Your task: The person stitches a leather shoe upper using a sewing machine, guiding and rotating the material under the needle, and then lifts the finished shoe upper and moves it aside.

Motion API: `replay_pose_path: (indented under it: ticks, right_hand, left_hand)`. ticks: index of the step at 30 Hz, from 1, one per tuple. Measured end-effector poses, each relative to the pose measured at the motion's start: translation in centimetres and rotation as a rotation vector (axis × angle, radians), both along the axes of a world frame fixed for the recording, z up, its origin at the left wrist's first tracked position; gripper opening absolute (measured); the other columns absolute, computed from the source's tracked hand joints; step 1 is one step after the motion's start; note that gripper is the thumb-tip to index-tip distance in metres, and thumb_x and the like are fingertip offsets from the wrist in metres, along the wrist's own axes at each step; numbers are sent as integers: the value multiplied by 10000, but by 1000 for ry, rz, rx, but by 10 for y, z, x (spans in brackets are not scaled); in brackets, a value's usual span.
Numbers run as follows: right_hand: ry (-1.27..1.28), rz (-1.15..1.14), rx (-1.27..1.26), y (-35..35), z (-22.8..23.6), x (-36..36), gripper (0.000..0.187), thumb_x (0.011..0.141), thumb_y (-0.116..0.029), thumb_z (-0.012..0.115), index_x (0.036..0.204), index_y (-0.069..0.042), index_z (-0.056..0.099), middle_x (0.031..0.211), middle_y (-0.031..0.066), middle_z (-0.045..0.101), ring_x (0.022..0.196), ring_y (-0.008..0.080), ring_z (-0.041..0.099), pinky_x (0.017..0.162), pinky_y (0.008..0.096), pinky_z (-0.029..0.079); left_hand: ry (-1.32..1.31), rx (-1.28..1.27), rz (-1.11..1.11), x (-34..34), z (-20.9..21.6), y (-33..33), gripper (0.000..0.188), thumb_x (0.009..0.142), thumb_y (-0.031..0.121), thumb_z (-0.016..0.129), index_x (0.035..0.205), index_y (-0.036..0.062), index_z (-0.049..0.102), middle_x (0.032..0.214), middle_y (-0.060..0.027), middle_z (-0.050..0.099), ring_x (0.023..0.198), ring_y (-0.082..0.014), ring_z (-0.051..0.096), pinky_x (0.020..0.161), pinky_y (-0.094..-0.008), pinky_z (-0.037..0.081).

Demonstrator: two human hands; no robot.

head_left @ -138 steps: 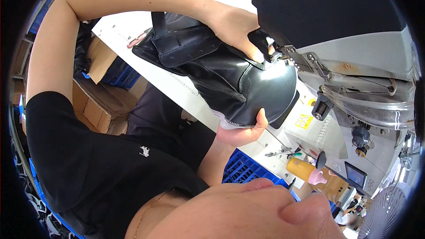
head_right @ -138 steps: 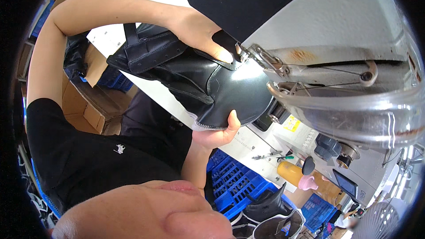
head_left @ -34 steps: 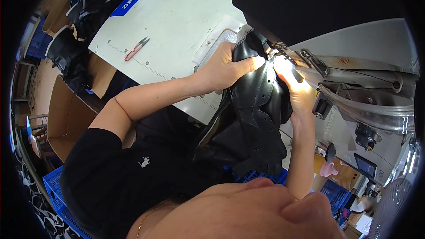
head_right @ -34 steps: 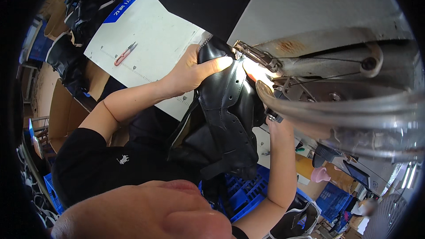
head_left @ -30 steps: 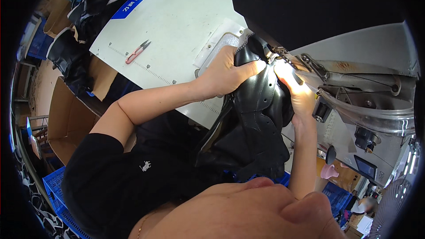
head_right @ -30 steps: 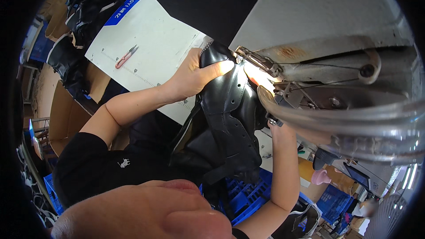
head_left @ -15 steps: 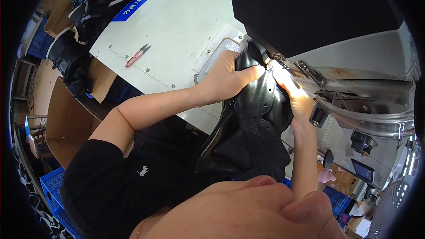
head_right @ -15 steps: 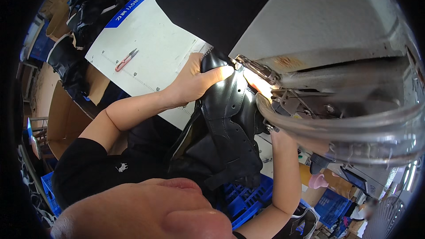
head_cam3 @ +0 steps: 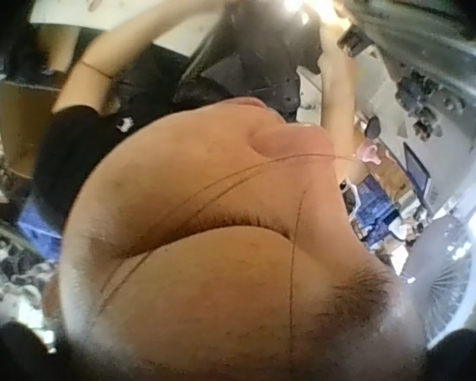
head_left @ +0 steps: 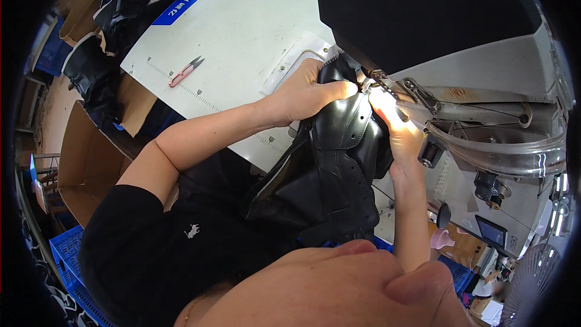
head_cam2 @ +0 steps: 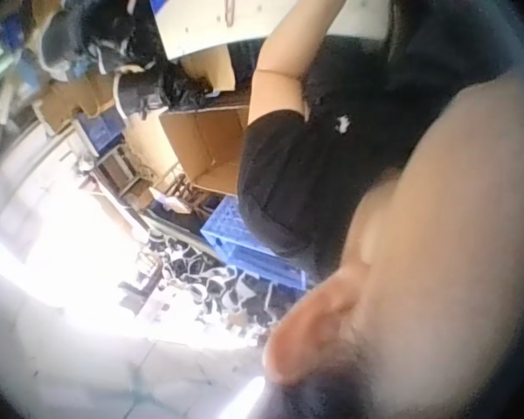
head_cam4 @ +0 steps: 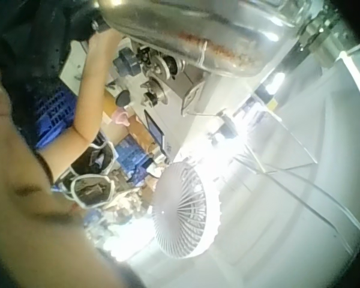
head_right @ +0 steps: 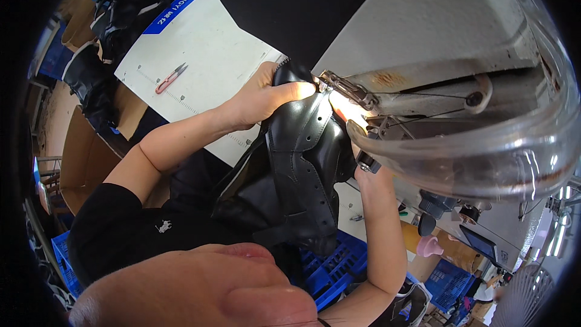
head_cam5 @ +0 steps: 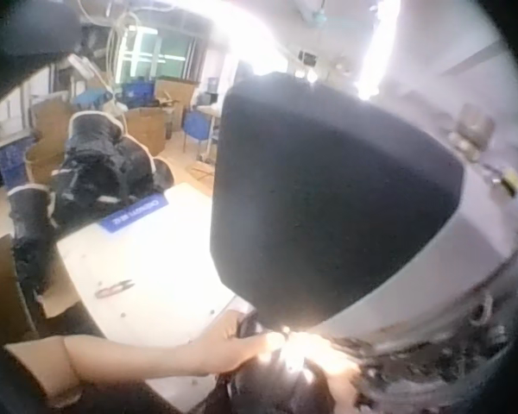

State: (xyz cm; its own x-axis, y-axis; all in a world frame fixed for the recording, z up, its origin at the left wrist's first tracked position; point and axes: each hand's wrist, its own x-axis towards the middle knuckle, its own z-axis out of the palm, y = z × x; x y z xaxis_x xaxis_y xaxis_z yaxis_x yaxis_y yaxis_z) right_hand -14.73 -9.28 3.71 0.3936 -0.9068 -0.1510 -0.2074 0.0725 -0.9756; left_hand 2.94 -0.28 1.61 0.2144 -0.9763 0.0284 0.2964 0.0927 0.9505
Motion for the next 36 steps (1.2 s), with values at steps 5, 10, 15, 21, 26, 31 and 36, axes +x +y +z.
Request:
replay_pose_path:
  ticks: [5, 10, 15, 21, 26, 31, 36]
  right_hand:
    - [106, -97, 88, -5, 0, -4, 398, 749, -156, 743, 1104, -13, 633, 1082, 59, 630, 955, 127, 583, 855, 266, 440]
    - [17, -24, 105, -4, 2, -8, 398, 752, -158, 741, 1106, -11, 632, 1080, 58, 632, 965, 126, 583, 857, 265, 438]
    - [24, 3, 125, -19, -12, -12, 399, 751, -162, 743, 1104, -12, 633, 1063, 54, 637, 963, 125, 583, 855, 262, 438]
    - [76, 6, 76, -17, -10, -14, 392, 753, -165, 741, 1098, -12, 634, 1046, 50, 642, 953, 123, 585, 852, 258, 439]
    - [29, -84, -3, 12, 15, 12, 343, 747, -122, 743, 1057, -19, 639, 1019, 50, 642, 918, 129, 591, 828, 262, 451]
    - [-103, 36, -61, 18, 25, 6, 332, 752, -94, 734, 1056, -11, 630, 1017, 54, 639, 912, 129, 593, 820, 266, 457]
    - [21, -46, 25, 0, 3, 1, 332, 760, -88, 726, 1070, -23, 625, 1011, 49, 636, 911, 124, 592, 815, 259, 461]
  left_hand:
    - [-25, 1, 15, -6, -2, -2, 184, 844, 173, 599, 895, 14, 676, 730, -20, 653, 616, -54, 600, 534, -202, 468]
    - [-65, -4, 58, -7, 2, -1, 189, 835, 167, 592, 861, 4, 683, 697, -18, 645, 596, -56, 589, 527, -208, 460]
    - [-68, -9, 62, -8, 0, -5, 192, 828, 175, 598, 854, 4, 681, 698, -23, 641, 597, -61, 587, 528, -212, 459]
    - [-15, -24, 23, -3, -1, -6, 210, 820, 194, 611, 900, 10, 673, 740, -29, 646, 624, -65, 596, 540, -208, 464]
    - [7, -13, -70, 10, -1, -8, 228, 802, 209, 639, 916, 15, 679, 761, -41, 660, 628, -76, 611, 571, -205, 489]
    - [5, -42, -68, 7, -3, -12, 230, 803, 211, 642, 908, 11, 690, 756, -37, 661, 630, -74, 610, 571, -199, 480]
    - [0, -40, -23, 4, -3, -9, 222, 805, 205, 641, 900, 13, 700, 747, -27, 658, 633, -67, 601, 577, -201, 469]
